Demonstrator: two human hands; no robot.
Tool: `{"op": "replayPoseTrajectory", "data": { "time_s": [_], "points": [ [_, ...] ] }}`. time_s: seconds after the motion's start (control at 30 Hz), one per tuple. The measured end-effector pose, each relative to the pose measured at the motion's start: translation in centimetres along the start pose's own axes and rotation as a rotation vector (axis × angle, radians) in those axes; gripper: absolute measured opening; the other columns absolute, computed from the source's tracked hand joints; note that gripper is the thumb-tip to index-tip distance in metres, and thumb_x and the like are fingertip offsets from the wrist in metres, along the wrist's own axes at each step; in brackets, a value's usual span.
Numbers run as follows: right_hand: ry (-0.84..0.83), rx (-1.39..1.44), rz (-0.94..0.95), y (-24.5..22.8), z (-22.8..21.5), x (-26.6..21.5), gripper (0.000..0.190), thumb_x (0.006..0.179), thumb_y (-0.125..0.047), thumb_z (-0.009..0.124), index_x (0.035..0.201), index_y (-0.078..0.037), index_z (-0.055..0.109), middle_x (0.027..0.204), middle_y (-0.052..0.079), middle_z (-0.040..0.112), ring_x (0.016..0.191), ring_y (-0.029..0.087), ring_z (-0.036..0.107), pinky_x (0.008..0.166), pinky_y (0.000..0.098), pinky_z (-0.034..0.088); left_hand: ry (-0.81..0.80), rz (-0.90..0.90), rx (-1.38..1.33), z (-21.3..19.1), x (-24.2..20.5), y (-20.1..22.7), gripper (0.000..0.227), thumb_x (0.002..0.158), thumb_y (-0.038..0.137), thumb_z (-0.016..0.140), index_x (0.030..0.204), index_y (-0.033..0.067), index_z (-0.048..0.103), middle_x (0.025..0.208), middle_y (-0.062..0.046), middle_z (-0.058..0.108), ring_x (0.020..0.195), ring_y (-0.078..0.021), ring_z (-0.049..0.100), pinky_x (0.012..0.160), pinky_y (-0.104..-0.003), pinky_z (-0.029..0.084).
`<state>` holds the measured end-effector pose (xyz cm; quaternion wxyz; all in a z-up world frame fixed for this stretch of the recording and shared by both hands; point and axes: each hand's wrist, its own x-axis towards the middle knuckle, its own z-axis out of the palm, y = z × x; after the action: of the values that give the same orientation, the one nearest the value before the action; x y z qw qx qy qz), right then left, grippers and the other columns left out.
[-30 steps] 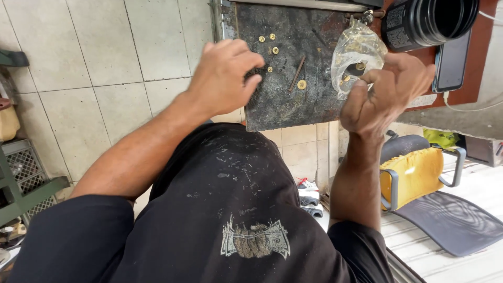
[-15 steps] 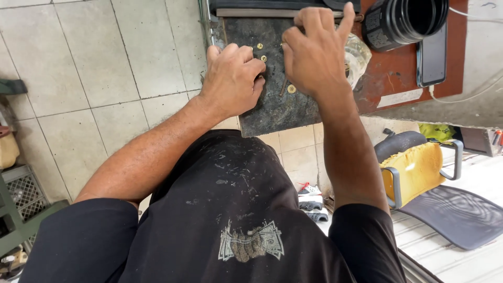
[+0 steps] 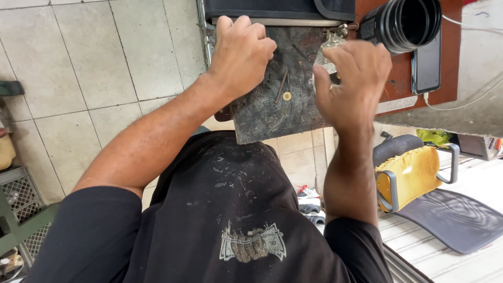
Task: The person opens a plastic bag containing small brass buttons and pours them onto a dark work surface. They then pick up the buttons one by one, arranging them into neat rows on the surface. Finally, the person gathers the sorted buttons and places them back into the plastic bag.
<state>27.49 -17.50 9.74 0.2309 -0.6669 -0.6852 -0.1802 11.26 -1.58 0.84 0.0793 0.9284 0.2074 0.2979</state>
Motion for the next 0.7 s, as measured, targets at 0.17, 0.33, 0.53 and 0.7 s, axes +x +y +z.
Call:
{"op": "replayPoseTrajectory", "data": {
  "time_s": [0.17,0.33,0.53,0.7],
  "points": [
    [0.030,0.084,0.062,0.2,-3.0,-3.7,0.009,0.100,-0.009,0.072,0.098,-0.001,0.067,0.093,0.014,0.065,0.086,0.030,0.059,0.081,0.0449,0.042,-0.006,0.073,0.259,2.7,0.3,-0.3,0.025,0.068,0.001,0.070,0.060,0.0214,0.057,0.062,0.005,0.041,0.070,-0.0214,0.042,0.065,-0.041,0.030],
    [0.038,0.157,0.128,0.6,-3.8,-6.8,0.009,0.098,-0.003,0.076,0.099,0.001,0.068,0.095,0.015,0.071,0.090,0.037,0.066,0.081,0.0485,0.047,-0.036,0.058,0.260,2.1,0.8,-0.2,0.025,0.072,-0.004,0.065,0.063,0.0164,0.054,0.058,0.004,0.043,0.066,-0.0202,0.042,0.067,-0.040,0.033],
    [0.141,0.146,0.230,1.7,-2.8,-8.1,0.006,0.102,-0.004,0.069,0.100,0.001,0.067,0.102,0.021,0.064,0.094,0.038,0.061,0.081,0.0499,0.048,-0.038,0.022,0.083,-1.3,0.7,1.9,0.028,0.080,0.018,0.082,0.102,0.0172,0.066,0.083,0.002,0.064,0.076,-0.0262,0.053,0.059,-0.042,0.030],
    [-0.096,0.074,0.236,2.9,-0.3,-7.7,0.022,0.106,-0.022,0.062,0.110,-0.011,0.081,0.142,0.017,0.039,0.130,0.035,0.040,0.106,0.0609,0.043,-0.352,0.129,-0.233,-3.6,2.4,6.8,0.055,0.083,-0.013,0.060,0.121,0.0231,0.077,0.137,-0.018,0.047,0.119,-0.0348,0.041,0.084,-0.054,0.039]
  ]
}}
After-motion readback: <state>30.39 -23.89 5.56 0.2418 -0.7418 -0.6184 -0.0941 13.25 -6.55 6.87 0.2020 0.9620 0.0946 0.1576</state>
